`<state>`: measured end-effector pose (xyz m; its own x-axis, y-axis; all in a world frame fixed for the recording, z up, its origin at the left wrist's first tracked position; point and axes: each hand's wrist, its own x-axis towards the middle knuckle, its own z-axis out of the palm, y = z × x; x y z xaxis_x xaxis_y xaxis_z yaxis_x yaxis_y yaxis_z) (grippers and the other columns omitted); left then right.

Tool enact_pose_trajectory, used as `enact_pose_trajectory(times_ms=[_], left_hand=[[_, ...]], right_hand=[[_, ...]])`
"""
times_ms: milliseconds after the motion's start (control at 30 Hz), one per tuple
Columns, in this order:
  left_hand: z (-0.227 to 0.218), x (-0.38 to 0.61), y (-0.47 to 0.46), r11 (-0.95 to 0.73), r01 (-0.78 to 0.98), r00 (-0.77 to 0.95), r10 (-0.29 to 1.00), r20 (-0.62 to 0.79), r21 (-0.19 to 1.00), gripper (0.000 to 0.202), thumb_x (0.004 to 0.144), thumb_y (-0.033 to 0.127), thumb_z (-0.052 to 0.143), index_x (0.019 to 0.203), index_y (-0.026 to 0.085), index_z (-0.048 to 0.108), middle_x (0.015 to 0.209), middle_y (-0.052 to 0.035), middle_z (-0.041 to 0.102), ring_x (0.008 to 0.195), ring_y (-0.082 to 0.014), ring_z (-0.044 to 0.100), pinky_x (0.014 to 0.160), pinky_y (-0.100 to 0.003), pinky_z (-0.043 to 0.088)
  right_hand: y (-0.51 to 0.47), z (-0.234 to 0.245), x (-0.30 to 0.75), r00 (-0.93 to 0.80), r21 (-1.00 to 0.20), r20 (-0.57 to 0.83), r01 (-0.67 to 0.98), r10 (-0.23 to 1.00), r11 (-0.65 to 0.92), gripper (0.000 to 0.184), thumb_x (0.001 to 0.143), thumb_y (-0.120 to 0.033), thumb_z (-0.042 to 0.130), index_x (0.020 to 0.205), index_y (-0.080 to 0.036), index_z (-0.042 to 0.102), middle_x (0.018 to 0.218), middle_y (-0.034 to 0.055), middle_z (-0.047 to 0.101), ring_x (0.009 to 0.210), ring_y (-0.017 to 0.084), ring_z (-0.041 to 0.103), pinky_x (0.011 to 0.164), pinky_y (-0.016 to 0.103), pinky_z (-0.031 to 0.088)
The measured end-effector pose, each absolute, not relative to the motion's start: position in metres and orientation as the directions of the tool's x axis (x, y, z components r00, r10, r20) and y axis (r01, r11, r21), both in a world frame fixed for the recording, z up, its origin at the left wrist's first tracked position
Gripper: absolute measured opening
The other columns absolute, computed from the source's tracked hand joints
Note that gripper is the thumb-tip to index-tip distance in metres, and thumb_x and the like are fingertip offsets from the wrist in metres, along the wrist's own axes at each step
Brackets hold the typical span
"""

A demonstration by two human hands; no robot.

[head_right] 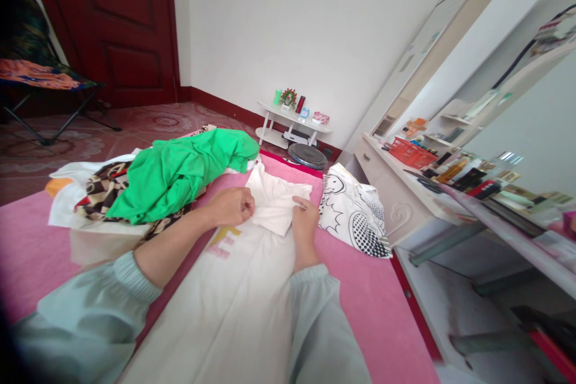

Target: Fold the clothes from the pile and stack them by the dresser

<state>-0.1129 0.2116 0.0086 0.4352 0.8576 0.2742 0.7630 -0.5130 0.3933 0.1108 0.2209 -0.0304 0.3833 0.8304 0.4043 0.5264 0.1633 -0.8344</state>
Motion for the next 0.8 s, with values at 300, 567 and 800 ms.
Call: enact_pose_trajectory(times_ms=[300,567,800], left_hand=[[0.002,-0.098,0.21,-0.246,0.835,0.176,0.967,0.185,0.492,0.027,0.073,0.046,0.063,0.087,0.023,0.067,0.086,-0.0051,0.07,0.082,-0.0216,0.064,0.067,-0.027,0.043],[-0.002,-0.1,0.215,-0.185,0.816,0.138,0.982,0.127,0.547,0.024,0.069,0.034,0.066,0.091,0.026,0.068,0.087,-0.0022,0.07,0.08,-0.0194,0.064,0.062,-0.025,0.043],[-0.016,-0.101,0.217,-0.073,0.85,-0.002,0.99,0.142,0.522,0.022,0.075,0.035,0.057,0.09,0.027,0.07,0.092,-0.0062,0.07,0.09,-0.0248,0.063,0.07,-0.03,0.045]], right_hand=[[0.222,-0.029,0.107,0.336,-0.74,0.468,0.654,0.817,0.156,0.044,0.07,-0.03,0.056,0.112,-0.019,0.065,0.101,0.0077,0.064,0.081,0.021,0.058,0.086,0.04,0.046],[0.254,-0.022,0.119,0.14,-0.692,0.46,0.675,0.877,0.256,0.037,0.072,-0.016,0.05,0.104,-0.018,0.069,0.112,0.0064,0.066,0.106,0.023,0.058,0.097,0.04,0.042],[0.261,-0.037,0.115,-0.004,-0.412,0.34,0.898,0.941,0.152,0.04,0.082,-0.017,0.048,0.121,-0.017,0.06,0.136,0.013,0.051,0.126,0.031,0.044,0.107,0.051,0.028]])
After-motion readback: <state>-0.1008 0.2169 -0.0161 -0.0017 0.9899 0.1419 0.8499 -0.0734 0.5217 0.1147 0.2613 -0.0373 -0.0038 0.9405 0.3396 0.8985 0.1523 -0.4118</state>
